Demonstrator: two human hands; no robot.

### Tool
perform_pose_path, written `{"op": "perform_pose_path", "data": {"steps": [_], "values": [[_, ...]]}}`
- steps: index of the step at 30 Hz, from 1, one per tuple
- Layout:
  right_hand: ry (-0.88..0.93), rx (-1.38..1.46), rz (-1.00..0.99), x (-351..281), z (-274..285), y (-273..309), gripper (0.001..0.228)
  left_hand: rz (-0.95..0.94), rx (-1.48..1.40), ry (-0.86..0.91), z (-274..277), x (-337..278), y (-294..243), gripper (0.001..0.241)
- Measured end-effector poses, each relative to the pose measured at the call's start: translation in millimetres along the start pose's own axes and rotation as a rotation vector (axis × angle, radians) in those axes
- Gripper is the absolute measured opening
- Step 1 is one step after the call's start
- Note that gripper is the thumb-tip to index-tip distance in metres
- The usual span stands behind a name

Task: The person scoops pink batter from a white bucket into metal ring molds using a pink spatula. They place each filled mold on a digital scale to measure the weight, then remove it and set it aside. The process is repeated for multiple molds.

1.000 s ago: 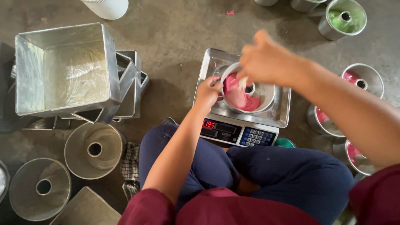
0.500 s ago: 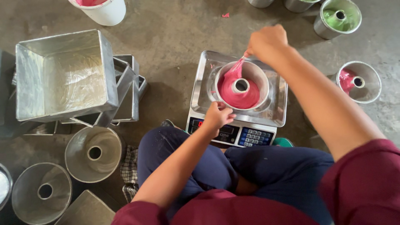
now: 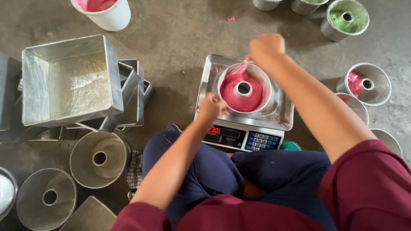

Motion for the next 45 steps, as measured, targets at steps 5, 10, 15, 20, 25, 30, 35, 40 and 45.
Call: {"op": "perform_pose_path", "data": {"steps": [5, 10, 15, 20, 25, 30, 35, 40, 45], "values": [[-0.192, 0.061, 0.252, -43.6, 40.9, -11.8, 0.02, 0.105, 0.095, -0.048, 3.8, -7.1, -3.6, 0.022], [-0.232, -0.104, 0.608, -54.4, 48.4, 60.1, 0.015, -0.153, 0.539, -0.094, 9.6, 46.2, -71.6, 0.027], [0.05, -0.046, -0.018, -20.0, 11.4, 8.9, 0.03, -0.211, 0.538, -0.036, 9.7, 26.8, -54.5, 0.022], [0.023, 0.121, -0.092, -54.5, 16.4, -35.3, 0.026, 0.118, 0.086, 0.153, -0.9, -4.5, -8.2, 0.029], [-0.278, -0.015, 0.309, -68.2, 44.6, 13.7, 0.016, -0.147, 0.736, -0.135, 13.6, 50.5, -58.2, 0.052], [-0.093, 0.011, -0.047, -40.0, 15.6, -1.6, 0.028, -0.205, 0.743, 0.001, 8.7, 63.7, -56.7, 0.025], [-0.029, 0.186, -0.215, -68.2, -8.1, -50.5, 0.032, 0.147, 0.107, 0.245, 3.6, 5.0, -3.4, 0.025], [-0.294, 0.2, 0.091, -87.4, 24.0, -28.0, 0.016, -0.088, 0.601, -0.041, 8.2, 34.9, -59.0, 0.032], [-0.203, -0.078, 0.03, -58.2, 14.9, 5.4, 0.022, -0.29, 0.982, -0.139, 1.5, 68.3, -94.3, 0.018]]}}
Point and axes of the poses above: each hand's wrist, its own x-axis towards the middle knuckle, its own z-axis out of the back of the hand, y = z × x, the point moved 4 cm from there along x, towards the middle knuckle, and after that the axes turned 6 degrees about y, right-handed, at the moved point
